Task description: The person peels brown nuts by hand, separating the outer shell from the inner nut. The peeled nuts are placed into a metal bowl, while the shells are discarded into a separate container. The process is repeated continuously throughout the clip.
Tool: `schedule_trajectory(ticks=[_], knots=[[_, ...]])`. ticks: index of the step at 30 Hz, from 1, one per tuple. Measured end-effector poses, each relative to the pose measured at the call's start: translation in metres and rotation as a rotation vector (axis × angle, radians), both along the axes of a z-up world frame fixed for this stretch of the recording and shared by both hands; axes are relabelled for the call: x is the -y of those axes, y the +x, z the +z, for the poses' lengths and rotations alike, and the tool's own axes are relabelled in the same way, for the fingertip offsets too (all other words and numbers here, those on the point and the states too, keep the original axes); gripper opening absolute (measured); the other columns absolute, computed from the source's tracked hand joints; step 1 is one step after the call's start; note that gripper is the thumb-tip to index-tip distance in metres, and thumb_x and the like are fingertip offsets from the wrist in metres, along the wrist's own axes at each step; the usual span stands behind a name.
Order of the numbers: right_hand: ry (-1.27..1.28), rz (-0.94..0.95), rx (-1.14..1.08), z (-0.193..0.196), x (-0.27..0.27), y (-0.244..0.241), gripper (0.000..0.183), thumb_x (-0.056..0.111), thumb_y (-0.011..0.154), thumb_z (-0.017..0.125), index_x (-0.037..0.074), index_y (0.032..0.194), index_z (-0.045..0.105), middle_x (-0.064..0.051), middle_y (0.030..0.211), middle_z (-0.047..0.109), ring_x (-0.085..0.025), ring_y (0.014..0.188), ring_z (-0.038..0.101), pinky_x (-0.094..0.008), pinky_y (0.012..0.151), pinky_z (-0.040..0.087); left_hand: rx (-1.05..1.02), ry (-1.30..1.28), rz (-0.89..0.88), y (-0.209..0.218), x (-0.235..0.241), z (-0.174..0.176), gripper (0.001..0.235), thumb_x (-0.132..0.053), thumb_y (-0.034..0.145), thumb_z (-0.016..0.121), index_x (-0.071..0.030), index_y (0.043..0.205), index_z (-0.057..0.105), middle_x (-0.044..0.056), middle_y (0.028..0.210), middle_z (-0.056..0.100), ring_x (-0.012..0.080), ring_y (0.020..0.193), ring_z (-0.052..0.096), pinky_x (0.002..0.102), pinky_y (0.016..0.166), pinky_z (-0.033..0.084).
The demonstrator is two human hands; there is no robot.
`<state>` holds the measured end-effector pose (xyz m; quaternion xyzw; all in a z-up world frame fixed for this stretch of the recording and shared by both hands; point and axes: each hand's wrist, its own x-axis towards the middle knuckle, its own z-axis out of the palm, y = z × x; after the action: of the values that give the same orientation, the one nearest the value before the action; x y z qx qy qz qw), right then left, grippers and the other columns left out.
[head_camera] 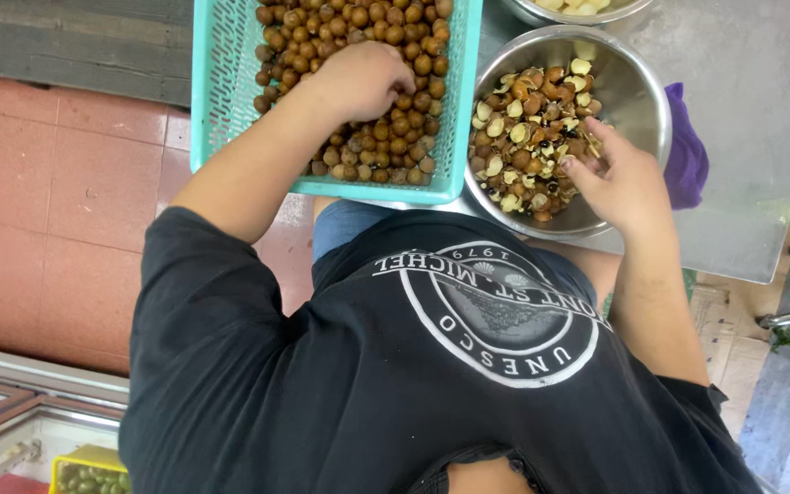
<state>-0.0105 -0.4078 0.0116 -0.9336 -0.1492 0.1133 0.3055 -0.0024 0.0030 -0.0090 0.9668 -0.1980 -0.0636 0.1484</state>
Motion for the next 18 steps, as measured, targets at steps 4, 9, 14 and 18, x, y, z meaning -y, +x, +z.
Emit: schedule_trajectory(ticks=[4,9,14,18], knots=[[0.076,0.052,0.044,0.002,-0.013,-0.006,0.057,0.028,0.097,0.073,0.007,0.147,0.06,-0.015,0.097,0.072,-0.023,0.088,0.07,-0.035,0.081,0.053,0.125,0.009,-0.09,-0.004,0.006,-0.025,0.026,-0.015,0.084,0.074,-0.017,0.109,0.079,0.01,0.109,0.07,0.0338,0.109,0.062,0.046,0.09,0.052],[0.1,0.023,-0.044,0.006,-0.019,-0.012,0.039,0.023,0.109,0.056,0.012,0.146,0.064,-0.014,0.089,0.072,-0.023,0.082,0.07,-0.034,0.082,0.054,0.026,0.13,0.037,0.001,0.03,-0.033,0.033,-0.025,0.084,0.077,-0.009,0.112,0.071,0.013,0.106,0.068,0.0367,0.105,0.06,0.048,0.087,0.05],[0.233,0.135,0.065,0.012,-0.019,-0.024,0.032,0.013,0.102,0.065,0.009,0.133,0.069,-0.013,0.102,0.075,-0.021,0.083,0.071,-0.031,0.079,0.055,-0.089,-0.513,0.126,-0.001,0.034,-0.022,0.031,-0.013,0.091,0.077,-0.006,0.115,0.059,0.006,0.106,0.07,0.0207,0.102,0.068,0.034,0.088,0.057],[0.363,0.185,0.02,0.022,-0.031,-0.035,0.036,0.007,0.101,0.059,0.013,0.136,0.068,-0.008,0.093,0.076,-0.016,0.083,0.074,-0.029,0.079,0.057,-0.4,-1.368,-0.032,-0.007,0.064,-0.013,0.039,0.001,0.097,0.074,-0.009,0.129,0.053,0.001,0.121,0.061,0.0099,0.103,0.066,0.024,0.089,0.057]])
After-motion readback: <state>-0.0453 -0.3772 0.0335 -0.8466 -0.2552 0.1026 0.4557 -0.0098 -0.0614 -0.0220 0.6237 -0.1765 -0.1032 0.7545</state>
